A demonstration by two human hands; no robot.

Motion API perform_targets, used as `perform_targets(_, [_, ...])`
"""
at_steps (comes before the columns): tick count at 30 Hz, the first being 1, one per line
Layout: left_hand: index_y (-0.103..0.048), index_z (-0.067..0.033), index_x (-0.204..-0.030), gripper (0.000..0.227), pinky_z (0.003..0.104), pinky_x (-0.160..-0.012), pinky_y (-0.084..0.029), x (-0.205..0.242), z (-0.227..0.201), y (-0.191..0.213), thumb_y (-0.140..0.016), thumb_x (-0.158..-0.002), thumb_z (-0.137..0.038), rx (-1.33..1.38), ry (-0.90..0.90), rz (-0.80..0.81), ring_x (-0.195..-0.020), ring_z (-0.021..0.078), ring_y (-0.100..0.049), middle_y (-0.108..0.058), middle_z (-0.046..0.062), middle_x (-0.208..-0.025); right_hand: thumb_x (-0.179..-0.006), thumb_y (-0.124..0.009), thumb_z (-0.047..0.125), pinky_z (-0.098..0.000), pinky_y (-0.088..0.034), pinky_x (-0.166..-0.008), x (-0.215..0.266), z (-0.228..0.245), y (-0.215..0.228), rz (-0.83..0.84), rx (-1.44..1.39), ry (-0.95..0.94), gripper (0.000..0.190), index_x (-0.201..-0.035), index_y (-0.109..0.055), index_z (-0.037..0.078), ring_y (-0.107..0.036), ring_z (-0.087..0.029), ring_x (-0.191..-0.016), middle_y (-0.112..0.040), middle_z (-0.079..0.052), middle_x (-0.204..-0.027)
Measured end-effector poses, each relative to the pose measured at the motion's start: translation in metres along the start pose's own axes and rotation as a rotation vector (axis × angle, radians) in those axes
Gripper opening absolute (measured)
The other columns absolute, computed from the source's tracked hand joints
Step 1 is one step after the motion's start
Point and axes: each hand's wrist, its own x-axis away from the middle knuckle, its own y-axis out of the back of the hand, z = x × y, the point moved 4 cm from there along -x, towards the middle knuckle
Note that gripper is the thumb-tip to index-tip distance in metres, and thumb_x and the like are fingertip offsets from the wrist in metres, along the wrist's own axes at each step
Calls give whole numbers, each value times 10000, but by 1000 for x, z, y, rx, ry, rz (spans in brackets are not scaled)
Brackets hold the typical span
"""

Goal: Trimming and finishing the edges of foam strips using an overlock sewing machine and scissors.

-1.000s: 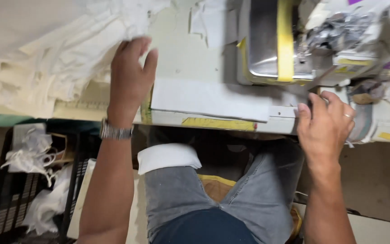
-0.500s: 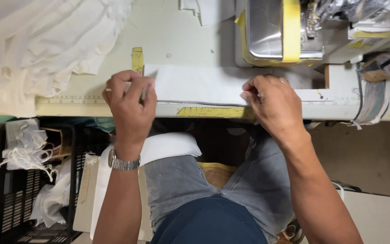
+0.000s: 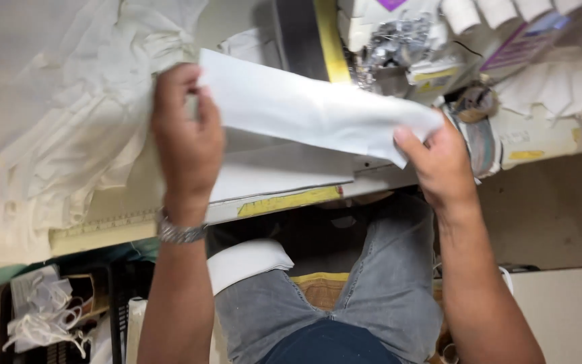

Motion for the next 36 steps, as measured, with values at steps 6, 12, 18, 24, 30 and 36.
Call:
perform_targets(6, [-659, -182, -1256, 304, 422, -874, -510, 21, -61, -108, -685, -954, -197, -77, -321, 384, -943, 286, -655, -604, 44, -1046, -1014, -671, 157, -217, -565, -573, -19, 23, -15, -7, -222, -198, 214, -1179, -569, 67, -664, -74, -705, -698, -45, -906])
perform_targets(12, [-675, -226, -1023, 79, 384, -667, -416, 18, -65, -116, -652, -948, -225, -228, -227, 440, -752, 250, -539, -382, -8, -901, -1030, -648, 150, -173, -537, -527, -13, 4, -2, -33, -236, -198, 217, -1217, -590, 55, -617, -71, -583, -660, -61, -783])
perform_targets(18, [-670, -245, -1123, 180, 419, -626, -416, 18, -62, -120, -609, -954, -223, -228, -176, 530, -704, 295, -579, -398, 10, -882, -1047, -597, 78, -196, -487, -489, -20, 8, 0, 55, -81, -125, 221, -1247, -579, -13, -593, -98, -552, -659, -98, -729])
perform_targets(24, [-713, -221, -1121, 195, 430, -669, -434, 13, -60, -124, -593, -968, -220, -214, -135, 515, -713, 280, -607, -417, 3, -857, -1045, -589, 49, -237, -523, -535, -13, 19, 4, 24, -38, -121, 244, -1263, -583, -60, -603, -138, -569, -650, -130, -740])
perform_targets(30, [-684, -179, -1141, 182, 421, -696, -444, 6, -56, -121, -581, -1000, -230, -196, -32, 459, -725, 275, -630, -460, 18, -840, -1055, -634, 88, -218, -523, -546, -28, 4, -1, -39, -17, -65, 209, -1230, -588, -17, -612, -106, -573, -646, -98, -735])
perform_targets(36, [-719, -168, -1060, 164, 437, -682, -431, -4, -37, -132, -592, -983, -238, -175, -39, 364, -766, 283, -633, -500, 26, -859, -1016, -767, 138, -351, -495, -557, -37, 9, -9, -315, 406, 150, 216, -1067, -571, 63, -624, -235, -577, -670, -115, -707])
